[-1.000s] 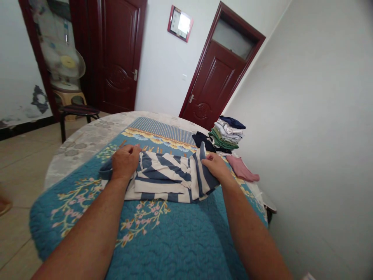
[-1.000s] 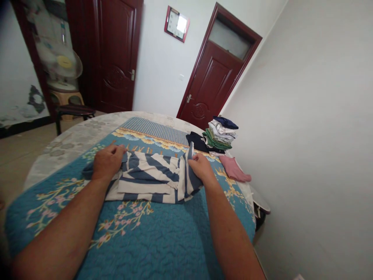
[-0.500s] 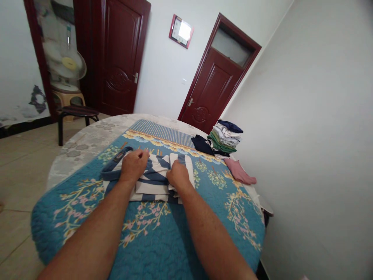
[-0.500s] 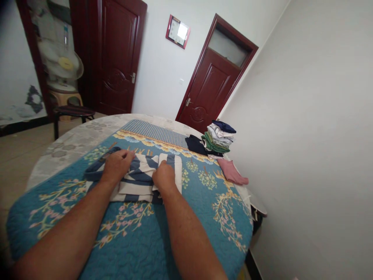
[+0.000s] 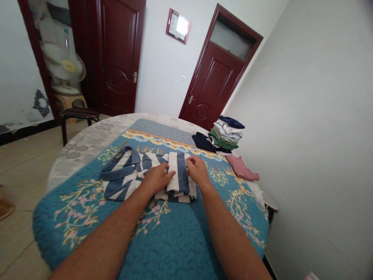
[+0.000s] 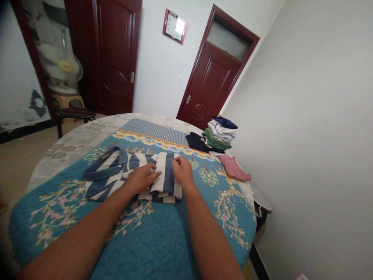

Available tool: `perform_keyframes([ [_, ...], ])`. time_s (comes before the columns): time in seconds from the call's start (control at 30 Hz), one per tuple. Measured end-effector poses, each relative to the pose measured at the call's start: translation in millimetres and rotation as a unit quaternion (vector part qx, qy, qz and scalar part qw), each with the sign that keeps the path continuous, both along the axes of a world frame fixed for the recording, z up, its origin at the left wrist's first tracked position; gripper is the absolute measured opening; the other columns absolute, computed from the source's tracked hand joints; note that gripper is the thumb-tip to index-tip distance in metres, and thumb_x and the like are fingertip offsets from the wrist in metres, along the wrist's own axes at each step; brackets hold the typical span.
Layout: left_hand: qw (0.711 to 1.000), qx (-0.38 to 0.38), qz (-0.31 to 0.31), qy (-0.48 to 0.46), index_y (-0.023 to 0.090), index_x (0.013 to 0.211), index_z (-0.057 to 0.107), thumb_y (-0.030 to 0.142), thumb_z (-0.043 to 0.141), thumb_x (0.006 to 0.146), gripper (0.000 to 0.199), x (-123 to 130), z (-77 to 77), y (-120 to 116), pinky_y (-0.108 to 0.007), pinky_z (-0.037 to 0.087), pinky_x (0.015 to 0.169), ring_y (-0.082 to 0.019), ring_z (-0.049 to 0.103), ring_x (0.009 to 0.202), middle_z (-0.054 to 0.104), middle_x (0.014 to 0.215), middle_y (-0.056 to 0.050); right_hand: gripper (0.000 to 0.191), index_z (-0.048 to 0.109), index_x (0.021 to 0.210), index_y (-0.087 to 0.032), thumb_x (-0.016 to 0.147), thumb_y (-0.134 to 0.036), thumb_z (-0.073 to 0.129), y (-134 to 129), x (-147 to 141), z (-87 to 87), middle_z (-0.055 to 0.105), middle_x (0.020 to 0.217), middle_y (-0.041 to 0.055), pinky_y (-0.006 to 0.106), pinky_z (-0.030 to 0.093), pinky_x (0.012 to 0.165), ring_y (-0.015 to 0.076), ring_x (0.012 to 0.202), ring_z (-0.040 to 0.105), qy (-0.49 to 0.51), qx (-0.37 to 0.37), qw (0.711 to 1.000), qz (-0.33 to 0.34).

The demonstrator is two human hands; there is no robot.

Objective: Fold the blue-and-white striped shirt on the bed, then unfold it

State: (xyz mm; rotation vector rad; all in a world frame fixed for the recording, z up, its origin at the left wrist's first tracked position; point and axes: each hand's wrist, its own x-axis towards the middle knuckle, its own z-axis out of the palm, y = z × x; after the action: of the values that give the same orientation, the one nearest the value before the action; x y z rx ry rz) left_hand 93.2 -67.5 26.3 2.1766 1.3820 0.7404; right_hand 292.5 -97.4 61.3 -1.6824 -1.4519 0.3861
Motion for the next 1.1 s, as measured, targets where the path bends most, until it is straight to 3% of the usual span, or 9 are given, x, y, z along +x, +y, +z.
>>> perform_keyframes([
  [0.13, 1.0, -0.019, 0.008, -0.02, 0.018, 0.143, 0.055, 0.043, 0.064, 0.093, 0.058, 14, -7.1, -7, -0.037, 0.051, 0.082, -0.031, 0.075, 0.097, 0.079, 0.106, -0.015, 0.025, 0.069, 0.093, -0.02, 0.09, -0.04, 0.053, -18, 28, -18.3, 0.07, 0.077, 0.0015, 0.027, 0.049, 0.064, 0.0192, 0.07, 0.065, 0.024, 0.018, 0.999, -0.017],
  [0.37, 0.995, -0.049, 0.005, -0.09, 0.014, 0.148, 0.055, 0.027, 0.066, 0.09, 0.06, 17, -13.1, -4, -0.036, 0.053, 0.09, -0.028, 0.074, 0.102, 0.078, 0.112, -0.014, 0.028, 0.072, 0.098, -0.019, 0.091, -0.037, 0.053, -28, 38, -56.9, 0.075, 0.094, 0.0073, 0.034, 0.054, 0.086, 0.0225, 0.088, 0.069, -0.01, 0.073, 0.996, -0.055],
  [0.57, 0.987, -0.029, -0.003, -0.157, 0.017, 0.138, 0.064, 0.018, 0.053, 0.094, 0.045, 16, -16.1, -3, -0.037, 0.05, 0.109, -0.025, 0.068, 0.122, 0.073, 0.133, -0.012, 0.031, 0.074, 0.113, -0.019, 0.092, -0.032, 0.056, -25, 38, -67.2, 0.072, 0.123, 0.0135, 0.042, 0.052, 0.107, 0.0263, 0.12, 0.065, -0.069, 0.144, 0.987, 0.001],
  [0.73, 0.99, -0.051, -0.002, -0.128, 0.016, 0.133, 0.068, 0.018, 0.051, 0.093, 0.043, -1, -13.0, 8, -0.04, 0.05, 0.112, -0.026, 0.067, 0.124, 0.072, 0.134, -0.012, 0.036, 0.074, 0.123, -0.019, 0.092, -0.027, 0.058, -24, 36, -80.0, 0.067, 0.138, 0.0146, 0.045, 0.042, 0.121, 0.0268, 0.133, 0.06, -0.12, 0.124, 0.984, 0.053],
  [0.83, 0.996, -0.058, -0.015, -0.072, 0.014, 0.14, 0.065, 0.015, 0.051, 0.09, 0.052, -5, -15.2, 11, -0.041, 0.048, 0.115, -0.028, 0.067, 0.126, 0.071, 0.135, -0.015, 0.04, 0.073, 0.126, -0.017, 0.091, -0.023, 0.057, -23, 34, -83.6, 0.065, 0.142, 0.0148, 0.044, 0.042, 0.122, 0.0265, 0.136, 0.058, -0.136, 0.105, 0.984, 0.05],
  [0.97, 0.998, -0.011, -0.032, -0.045, 0.007, 0.152, 0.054, 0.008, 0.048, 0.084, 0.069, -4, -18.7, 11, -0.037, 0.035, 0.126, -0.025, 0.054, 0.143, 0.059, 0.153, -0.018, 0.045, 0.072, 0.13, -0.016, 0.089, -0.018, 0.054, -22, 35, -83.1, 0.063, 0.147, 0.0149, 0.044, 0.04, 0.124, 0.0264, 0.14, 0.056, -0.145, 0.105, 0.982, 0.052],
  [1.1, 0.998, -0.028, -0.048, -0.027, 0.006, 0.158, 0.047, 0.012, 0.048, 0.085, 0.073, -5, -15.9, 11, -0.036, 0.03, 0.13, -0.025, 0.047, 0.151, 0.05, 0.163, -0.016, 0.049, 0.072, 0.132, -0.017, 0.087, -0.015, 0.053, -22, 37, -83.7, 0.062, 0.148, 0.0136, 0.042, 0.039, 0.125, 0.0252, 0.141, 0.056, -0.15, 0.112, 0.98, 0.06],
])
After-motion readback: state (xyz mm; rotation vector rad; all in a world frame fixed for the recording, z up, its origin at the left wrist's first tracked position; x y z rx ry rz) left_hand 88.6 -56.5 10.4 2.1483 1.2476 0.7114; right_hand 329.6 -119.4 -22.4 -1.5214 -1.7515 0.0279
